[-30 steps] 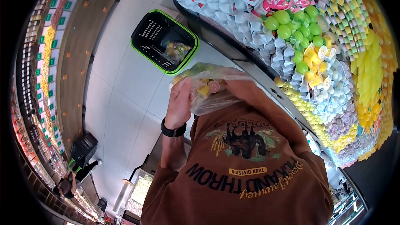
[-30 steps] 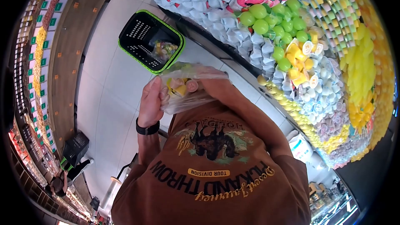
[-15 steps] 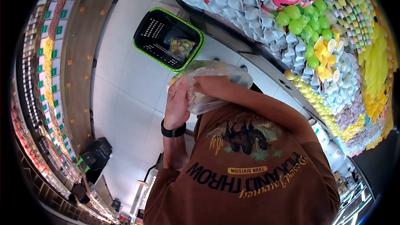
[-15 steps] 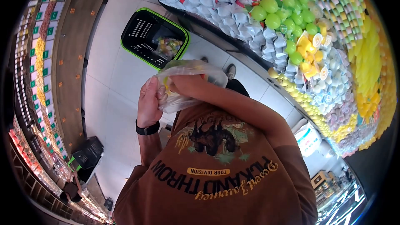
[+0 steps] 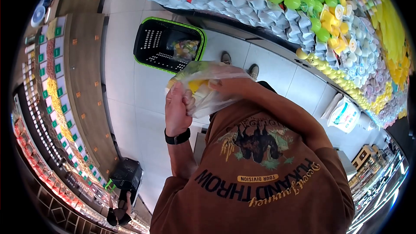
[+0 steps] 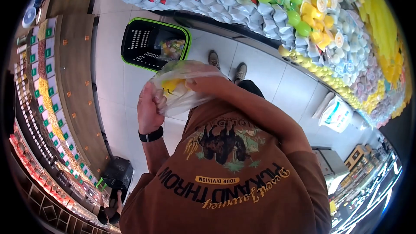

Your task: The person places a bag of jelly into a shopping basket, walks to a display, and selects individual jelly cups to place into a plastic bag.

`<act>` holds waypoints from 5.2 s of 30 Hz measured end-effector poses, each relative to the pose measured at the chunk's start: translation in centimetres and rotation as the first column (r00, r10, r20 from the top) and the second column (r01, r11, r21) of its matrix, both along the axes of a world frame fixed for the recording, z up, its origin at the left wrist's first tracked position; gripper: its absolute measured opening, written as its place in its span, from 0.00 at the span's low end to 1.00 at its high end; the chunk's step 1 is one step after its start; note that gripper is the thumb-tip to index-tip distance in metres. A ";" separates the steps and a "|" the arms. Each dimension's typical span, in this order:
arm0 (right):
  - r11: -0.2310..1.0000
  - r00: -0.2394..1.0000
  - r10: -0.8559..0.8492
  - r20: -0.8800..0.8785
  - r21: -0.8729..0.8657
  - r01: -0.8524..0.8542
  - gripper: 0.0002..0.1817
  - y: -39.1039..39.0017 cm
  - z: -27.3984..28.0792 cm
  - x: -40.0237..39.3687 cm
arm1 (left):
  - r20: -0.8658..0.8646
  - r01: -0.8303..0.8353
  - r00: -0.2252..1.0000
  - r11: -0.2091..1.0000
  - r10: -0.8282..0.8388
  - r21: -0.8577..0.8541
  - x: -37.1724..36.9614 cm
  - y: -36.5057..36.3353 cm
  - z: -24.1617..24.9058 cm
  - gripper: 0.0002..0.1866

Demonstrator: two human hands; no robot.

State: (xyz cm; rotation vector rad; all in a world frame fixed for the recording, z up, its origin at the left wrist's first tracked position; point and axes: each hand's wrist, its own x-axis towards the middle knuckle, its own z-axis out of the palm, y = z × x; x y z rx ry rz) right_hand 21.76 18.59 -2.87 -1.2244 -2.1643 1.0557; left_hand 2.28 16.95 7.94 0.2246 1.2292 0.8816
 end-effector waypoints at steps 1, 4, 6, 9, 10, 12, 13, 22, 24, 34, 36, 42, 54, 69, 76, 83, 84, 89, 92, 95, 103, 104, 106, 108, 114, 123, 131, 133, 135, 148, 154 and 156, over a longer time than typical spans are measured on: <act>0.993 0.998 -0.024 0.056 -0.111 0.030 0.19 -0.8 0.8 0.7 | 0.002 0.043 0.999 0.999 -0.043 0.003 0.5 0.0 0.2 0.13; 0.944 0.991 0.060 0.124 -0.330 -0.016 0.19 -1.4 4.3 2.1 | -0.048 0.148 0.988 0.989 -0.148 -0.005 1.4 -0.5 1.0 0.12; 0.844 0.973 0.124 0.195 -0.536 0.000 0.22 -1.9 5.8 4.9 | -0.046 0.242 0.969 0.970 -0.241 0.019 3.9 -0.8 1.1 0.11; 0.898 0.987 -0.114 -0.112 -0.438 0.054 0.23 -5.4 7.0 9.1 | 0.034 0.335 0.941 0.941 -0.337 0.040 6.9 -2.3 1.6 0.12; 0.904 0.959 -0.175 -0.223 -0.421 0.068 0.24 -6.5 7.7 10.3 | 0.038 0.355 0.933 0.933 -0.357 0.050 8.1 -2.9 1.8 0.13; 0.868 0.888 -0.250 -0.387 -0.496 0.028 0.24 -9.3 7.3 12.3 | 0.032 0.391 0.918 0.917 -0.394 0.081 10.4 -4.2 2.1 0.15; 0.813 0.857 -0.278 -0.435 -0.582 -0.031 0.24 -11.3 5.0 13.1 | 0.026 0.408 0.911 0.908 -0.412 0.101 11.6 -5.0 2.1 0.15; 0.794 0.786 -0.255 -0.563 -0.586 -0.162 0.25 -25.8 4.2 24.0 | -0.117 0.458 0.889 0.867 -0.444 0.196 25.4 -16.6 2.1 0.13; 0.769 0.780 -0.391 -0.489 -0.639 -0.015 0.24 -29.7 7.4 27.0 | -0.099 0.521 0.853 0.827 -0.512 0.213 28.4 -19.0 2.2 0.13; 0.482 0.385 -0.876 -0.291 -0.494 0.723 0.28 -48.1 7.3 36.9 | 0.042 0.857 0.485 0.484 -0.874 0.177 44.8 -28.1 1.5 0.12; 0.414 0.211 -0.887 -0.410 -0.508 0.755 0.28 -51.0 7.3 38.5 | 0.107 0.897 0.381 0.395 -0.918 0.196 48.0 -29.2 0.8 0.12; 0.074 -0.078 -0.958 -0.275 -0.500 0.863 0.26 -56.5 8.1 42.6 | 0.031 0.967 0.196 0.198 -0.980 0.158 58.4 -33.9 1.9 0.12; -0.478 -0.530 -0.848 -0.012 -0.416 0.773 0.26 -66.8 9.6 59.4 | 0.225 0.972 -0.193 -0.154 -0.955 0.179 81.9 -43.0 -1.7 0.12; -0.348 -0.433 -0.896 -0.097 -0.454 0.820 0.20 -78.2 9.9 77.6 | 0.165 0.991 -0.115 -0.102 -0.980 0.084 100.4 -54.0 -2.3 0.14; -0.048 -0.168 -0.968 -0.188 -0.518 0.854 0.22 -87.7 10.5 89.9 | 0.002 0.989 0.046 0.045 -0.999 0.138 104.9 -58.5 -2.6 0.16; 0.299 0.190 -0.937 -0.292 -0.394 0.869 0.23 -91.5 10.7 101.1 | -0.061 0.943 0.305 0.292 -0.951 0.160 109.2 -64.5 0.8 0.13; 0.358 0.262 -0.922 -0.286 -0.368 0.858 0.24 -90.9 10.5 103.0 | -0.024 0.941 0.304 0.296 -0.952 0.163 109.5 -64.5 0.4 0.13; 0.500 0.419 -0.843 -0.337 -0.206 0.841 0.23 -88.2 7.3 108.2 | -0.156 0.902 0.410 0.374 -0.899 0.217 111.7 -65.1 -1.8 0.15; 0.528 0.466 -0.842 -0.271 -0.236 0.816 0.22 -87.0 8.5 110.3 | -0.082 0.903 0.420 0.408 -0.904 0.134 112.6 -65.0 -1.0 0.15; 0.550 0.482 -0.835 -0.266 -0.356 0.756 0.23 -84.6 11.1 113.7 | 0.006 0.876 0.480 0.479 -0.877 0.056 114.6 -65.2 -0.1 0.15; 0.603 0.456 -0.797 -0.396 -0.572 0.556 0.23 -80.5 12.4 122.5 | -0.057 0.763 0.646 0.647 -0.761 0.002 115.2 -66.4 -1.5 0.16; 0.607 0.443 -0.794 -0.417 -0.595 0.527 0.23 -79.6 12.9 124.2 | -0.082 0.741 0.670 0.672 -0.738 0.009 115.7 -66.8 -1.4 0.17; 0.641 0.452 -0.768 -0.454 -0.553 0.533 0.22 -77.6 13.6 127.5 | -0.086 0.679 0.734 0.730 -0.673 0.077 115.9 -67.7 -2.6 0.16; 0.682 0.413 -0.730 -0.545 -0.535 0.499 0.22 -75.2 14.5 130.9 | -0.087 0.584 0.812 0.806 -0.578 0.097 116.2 -69.1 -2.9 0.16; 0.726 0.520 -0.636 -0.570 -0.214 0.653 0.23 -65.1 18.8 142.8 | -0.219 0.256 0.949 0.959 -0.225 0.122 118.3 -73.4 -1.0 0.17; 0.200 0.499 -0.755 -0.425 0.576 0.793 0.21 -40.6 30.6 156.8 | -0.390 -0.032 0.920 0.999 0.029 -0.001 121.6 -78.9 0.2 0.23; 0.129 0.510 -0.816 -0.272 0.774 0.620 0.12 -36.1 27.7 160.9 | -0.132 -0.314 0.931 0.930 0.341 0.190 120.5 -80.9 -1.6 0.17; 0.195 0.527 -0.793 -0.305 0.693 0.694 0.16 -37.1 27.0 159.8 | -0.192 -0.327 0.915 0.932 0.354 0.156 119.8 -81.2 -2.4 0.16; 0.286 0.686 -0.683 -0.251 0.772 0.567 0.15 -41.1 27.2 153.4 | -0.168 -0.307 0.929 0.941 0.329 0.145 119.5 -80.7 -0.7 0.16; 0.057 0.446 -0.892 -0.076 0.959 0.277 0.22 -37.3 26.2 159.4 | -0.126 -0.396 0.901 0.907 0.414 0.145 119.4 -77.8 1.0 0.16; 0.646 0.772 -0.496 -0.397 0.425 0.634 0.16 -53.1 25.5 137.3 | -0.213 -0.311 0.918 0.941 0.334 0.132 118.9 -77.7 1.2 0.17; 0.975 0.877 -0.156 -0.454 0.072 0.211 0.10 -60.1 22.6 131.6 | -0.175 -0.329 0.920 0.934 0.350 0.142 119.0 -77.8 1.9 0.16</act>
